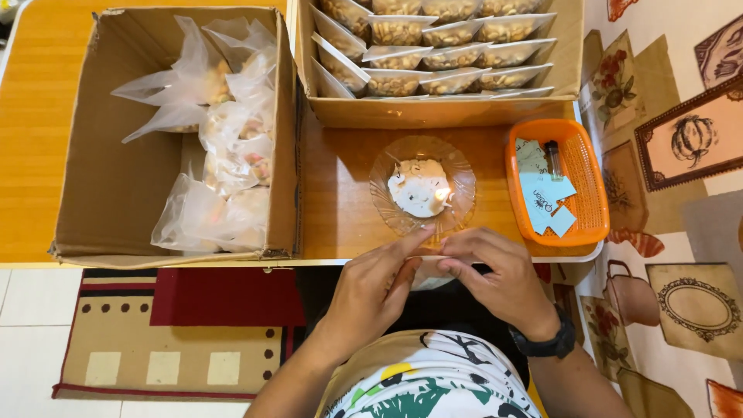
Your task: Sealing small plastic bags of peanuts with adhesive labels and placing them into a cardboard box.
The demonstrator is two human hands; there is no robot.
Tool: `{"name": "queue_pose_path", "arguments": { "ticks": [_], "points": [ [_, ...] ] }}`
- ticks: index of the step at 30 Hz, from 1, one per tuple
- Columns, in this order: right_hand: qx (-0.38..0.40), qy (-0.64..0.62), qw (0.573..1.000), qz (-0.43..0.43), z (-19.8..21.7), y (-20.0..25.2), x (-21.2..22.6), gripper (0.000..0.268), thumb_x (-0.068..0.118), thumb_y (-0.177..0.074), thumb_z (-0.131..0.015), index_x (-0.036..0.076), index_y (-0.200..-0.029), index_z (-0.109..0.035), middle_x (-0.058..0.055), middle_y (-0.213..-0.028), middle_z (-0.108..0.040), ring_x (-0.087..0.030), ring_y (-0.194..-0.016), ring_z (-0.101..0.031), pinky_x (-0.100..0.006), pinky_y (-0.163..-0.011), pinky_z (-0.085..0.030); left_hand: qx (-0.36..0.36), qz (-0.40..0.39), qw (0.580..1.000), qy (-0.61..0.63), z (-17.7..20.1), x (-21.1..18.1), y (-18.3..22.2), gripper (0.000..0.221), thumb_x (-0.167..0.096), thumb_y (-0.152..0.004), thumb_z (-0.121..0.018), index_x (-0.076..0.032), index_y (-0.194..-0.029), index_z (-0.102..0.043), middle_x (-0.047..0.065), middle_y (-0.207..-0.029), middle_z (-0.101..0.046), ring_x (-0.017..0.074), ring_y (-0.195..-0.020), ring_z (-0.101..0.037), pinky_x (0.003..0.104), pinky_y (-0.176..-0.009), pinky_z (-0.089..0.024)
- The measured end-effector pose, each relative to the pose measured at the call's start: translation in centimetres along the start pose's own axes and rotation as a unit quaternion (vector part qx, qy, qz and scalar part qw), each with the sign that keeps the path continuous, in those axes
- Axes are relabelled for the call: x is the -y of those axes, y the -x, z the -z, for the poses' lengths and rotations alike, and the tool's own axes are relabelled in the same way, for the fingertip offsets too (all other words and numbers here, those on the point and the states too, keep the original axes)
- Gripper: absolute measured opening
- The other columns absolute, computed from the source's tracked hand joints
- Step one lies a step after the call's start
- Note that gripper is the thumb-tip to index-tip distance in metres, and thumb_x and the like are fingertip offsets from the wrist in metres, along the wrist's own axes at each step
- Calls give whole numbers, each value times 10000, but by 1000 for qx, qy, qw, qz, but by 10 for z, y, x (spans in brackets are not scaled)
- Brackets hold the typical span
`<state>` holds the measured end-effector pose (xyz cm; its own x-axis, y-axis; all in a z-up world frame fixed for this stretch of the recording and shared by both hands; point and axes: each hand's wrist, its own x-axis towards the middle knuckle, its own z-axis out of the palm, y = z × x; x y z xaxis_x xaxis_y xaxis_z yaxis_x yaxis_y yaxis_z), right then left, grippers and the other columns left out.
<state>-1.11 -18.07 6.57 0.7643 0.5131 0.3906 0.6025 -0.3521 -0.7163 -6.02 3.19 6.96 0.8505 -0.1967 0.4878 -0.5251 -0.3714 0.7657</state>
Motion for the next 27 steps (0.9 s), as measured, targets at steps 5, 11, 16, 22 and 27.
{"name": "queue_pose_path", "arguments": {
  "ticks": [5, 11, 16, 22, 27],
  "points": [
    [-9, -22, 1000, 11, 1, -6, 8, 85, 82, -908, -725, 17, -962, -711, -108, -970, -727, -205, -905, -721, -287, -830, -610, 4, 21, 1000, 4, 1, 2, -3, 515, -74, -979, -694, -119, -1461, -517, 65, -1102, -715, 190, -888, -622, 382, -901, -498],
    [-68, 31, 997, 28, -6, -15, 11, 58, 108, -871, -782, 132, -923, -793, -49, -884, -765, -298, -795, -746, -367, -686, -594, -75, -4, 995, -57, -13, 12, -8, 98, -122, -893, -774, -136, -989, -786, 54, -933, -799, 288, -976, -781, 494, -1033, -519],
    [-63, 70, 994, 58, -8, -11, 4, 34, 116, -882, -773, 135, -910, -779, -49, -862, -744, -304, -765, -726, -384, -656, -595, -76, -26, 993, -85, -16, 16, -5, 70, -96, -899, -763, -135, -956, -775, 26, -899, -792, 260, -950, -787, 494, -1045, -507],
    [-45, 95, 993, 55, 1, -7, -2, 15, 141, -885, -772, 146, -894, -782, -31, -867, -736, -295, -880, -739, -377, -733, -597, -63, -29, 991, -112, -9, 13, -1, 25, -115, -883, -787, -124, -892, -765, 36, -832, -781, 258, -934, -789, 518, -1069, -474],
    [-53, 129, 989, 49, 6, 0, -19, 98, 218, -912, -759, 144, -847, -754, -32, -866, -708, -314, -897, -726, -403, -744, -589, -55, 28, 995, -81, -14, 20, 7, 52, -111, -860, -811, -128, -881, -767, 14, -797, -780, 246, -882, -800, 462, -961, -575]
  ]
}}
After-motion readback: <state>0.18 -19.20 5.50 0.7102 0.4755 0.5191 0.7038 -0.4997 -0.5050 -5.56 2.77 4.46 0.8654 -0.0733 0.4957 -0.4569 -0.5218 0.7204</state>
